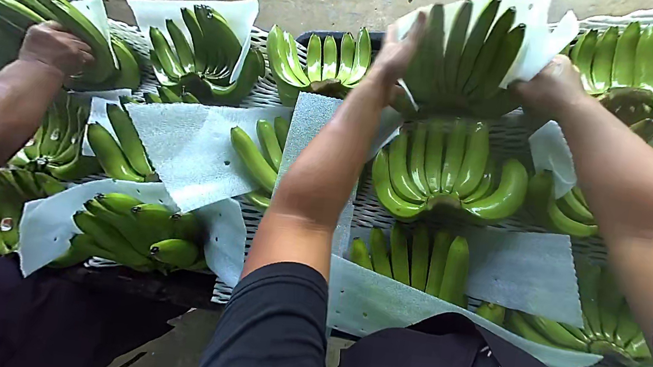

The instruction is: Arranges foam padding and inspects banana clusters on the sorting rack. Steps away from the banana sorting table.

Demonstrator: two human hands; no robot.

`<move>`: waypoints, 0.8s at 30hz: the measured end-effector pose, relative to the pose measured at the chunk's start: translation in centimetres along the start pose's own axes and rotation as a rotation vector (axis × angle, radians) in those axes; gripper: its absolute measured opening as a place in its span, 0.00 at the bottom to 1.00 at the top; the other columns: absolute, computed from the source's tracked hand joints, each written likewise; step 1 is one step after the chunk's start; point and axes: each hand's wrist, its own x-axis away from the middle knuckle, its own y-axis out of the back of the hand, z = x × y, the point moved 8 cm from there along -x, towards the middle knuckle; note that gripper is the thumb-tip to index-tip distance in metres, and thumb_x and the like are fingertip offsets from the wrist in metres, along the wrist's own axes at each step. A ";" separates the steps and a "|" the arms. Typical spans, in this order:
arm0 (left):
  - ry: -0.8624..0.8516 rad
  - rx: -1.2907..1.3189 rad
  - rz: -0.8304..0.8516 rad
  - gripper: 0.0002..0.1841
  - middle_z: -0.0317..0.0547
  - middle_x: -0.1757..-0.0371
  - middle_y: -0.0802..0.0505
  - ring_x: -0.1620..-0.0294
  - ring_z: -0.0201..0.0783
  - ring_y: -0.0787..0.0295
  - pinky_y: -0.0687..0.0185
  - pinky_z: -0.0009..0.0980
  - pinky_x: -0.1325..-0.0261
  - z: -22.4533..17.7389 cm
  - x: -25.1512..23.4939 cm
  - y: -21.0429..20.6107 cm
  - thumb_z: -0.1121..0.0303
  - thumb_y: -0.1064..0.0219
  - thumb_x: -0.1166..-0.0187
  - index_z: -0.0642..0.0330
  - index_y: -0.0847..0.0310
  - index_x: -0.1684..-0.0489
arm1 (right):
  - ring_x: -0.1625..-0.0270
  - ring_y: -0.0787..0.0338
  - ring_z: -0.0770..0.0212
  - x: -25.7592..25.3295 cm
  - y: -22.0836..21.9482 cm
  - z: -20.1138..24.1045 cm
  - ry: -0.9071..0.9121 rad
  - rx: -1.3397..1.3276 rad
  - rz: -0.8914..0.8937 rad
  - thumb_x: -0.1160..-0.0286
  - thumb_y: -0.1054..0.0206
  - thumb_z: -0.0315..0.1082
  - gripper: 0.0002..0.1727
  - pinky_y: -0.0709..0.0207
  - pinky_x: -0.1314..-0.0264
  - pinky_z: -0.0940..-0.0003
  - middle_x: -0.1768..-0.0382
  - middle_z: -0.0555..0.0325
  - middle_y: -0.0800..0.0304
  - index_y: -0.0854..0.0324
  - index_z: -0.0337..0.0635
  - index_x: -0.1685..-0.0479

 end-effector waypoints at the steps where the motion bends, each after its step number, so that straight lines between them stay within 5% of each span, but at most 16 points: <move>1: 0.041 0.034 0.022 0.49 0.59 0.11 0.35 0.17 0.59 0.29 0.20 0.64 0.30 1.1 0.0 1.4 0.41 0.38 0.16 0.41 0.73 0.03 | 0.20 0.27 0.27 0.6 0.2 0.0 -0.007 0.001 -0.023 0.25 0.29 0.47 0.30 0.41 0.26 0.20 0.30 0.28 0.19 0.18 0.31 0.34; 5: -0.024 -0.253 -0.127 0.64 0.69 0.16 0.31 0.27 0.63 0.18 0.12 0.60 0.39 2.3 -0.3 2.6 0.68 0.19 0.32 0.53 0.79 0.04 | 0.19 0.28 0.29 1.2 -0.6 -0.6 -0.084 -0.076 -0.033 0.22 0.33 0.52 0.31 0.42 0.22 0.24 0.28 0.29 0.21 0.17 0.29 0.37; 7: -0.073 -0.599 -0.205 0.62 0.67 0.22 0.21 0.29 0.61 0.15 0.18 0.58 0.32 1.1 -0.5 1.3 0.72 0.21 0.35 0.58 0.75 0.04 | 0.22 0.24 0.30 1.8 -0.3 -1.2 -0.157 -0.147 -0.050 0.19 0.35 0.52 0.29 0.37 0.24 0.25 0.31 0.28 0.18 0.14 0.28 0.46; 10: -0.075 -0.882 -0.227 0.57 0.61 0.26 0.15 0.30 0.57 0.13 0.18 0.56 0.32 0.0 -0.4 0.4 0.82 0.34 0.32 0.54 0.76 0.03 | 0.23 0.22 0.33 3.1 0.3 -1.5 -0.212 -0.201 -0.099 0.19 0.35 0.52 0.29 0.34 0.23 0.30 0.30 0.31 0.18 0.16 0.30 0.38; 12: -0.103 -0.905 -0.228 0.53 0.62 0.26 0.16 0.27 0.59 0.16 0.20 0.58 0.29 -0.8 -0.5 1.1 0.82 0.36 0.28 0.54 0.73 0.03 | 0.18 0.27 0.38 3.8 0.2 -1.1 -0.141 -0.126 -0.108 0.18 0.36 0.50 0.27 0.38 0.18 0.34 0.23 0.40 0.21 0.15 0.34 0.35; 14: -0.156 -0.955 -0.247 0.46 0.64 0.27 0.15 0.26 0.63 0.18 0.22 0.63 0.30 -2.2 -1.0 2.5 0.80 0.37 0.27 0.55 0.57 0.03 | 0.12 0.36 0.36 4.8 0.3 -0.2 -0.037 0.021 -0.063 0.16 0.36 0.49 0.24 0.50 0.16 0.27 0.16 0.42 0.29 0.12 0.37 0.38; 17: -0.144 -1.067 -0.135 0.32 0.71 0.28 0.17 0.24 0.68 0.22 0.28 0.67 0.26 -2.5 -2.0 4.1 0.83 0.30 0.34 0.71 0.29 0.24 | 0.08 0.47 0.32 6.4 -0.1 -1.3 0.056 0.133 0.007 0.17 0.34 0.49 0.18 0.65 0.17 0.17 0.19 0.39 0.26 0.08 0.52 0.39; 20: -0.067 -0.913 -0.058 0.19 0.69 0.37 0.13 0.33 0.60 0.15 0.23 0.59 0.29 0.4 -2.8 5.3 0.77 0.30 0.30 0.76 0.19 0.41 | 0.09 0.47 0.30 8.5 0.3 -2.7 0.058 0.049 0.029 0.19 0.30 0.44 0.17 0.66 0.17 0.17 0.22 0.37 0.23 0.09 0.54 0.36; 22: 0.012 -0.684 -0.054 0.22 0.61 0.43 0.11 0.47 0.48 0.12 0.18 0.48 0.39 1.7 -2.9 5.6 0.60 0.29 0.21 0.70 0.19 0.40 | 0.11 0.43 0.28 9.4 0.9 -3.1 0.102 0.012 -0.021 0.21 0.30 0.39 0.15 0.58 0.19 0.18 0.20 0.35 0.26 0.09 0.51 0.39; 24: 0.085 -0.752 -0.017 0.25 0.61 0.42 0.12 0.47 0.49 0.12 0.18 0.49 0.40 1.2 -1.5 4.5 0.58 0.27 0.22 0.71 0.20 0.37 | 0.14 0.39 0.26 10.5 1.1 -3.2 0.135 -0.031 -0.053 0.22 0.31 0.36 0.14 0.52 0.22 0.19 0.18 0.34 0.30 0.08 0.49 0.41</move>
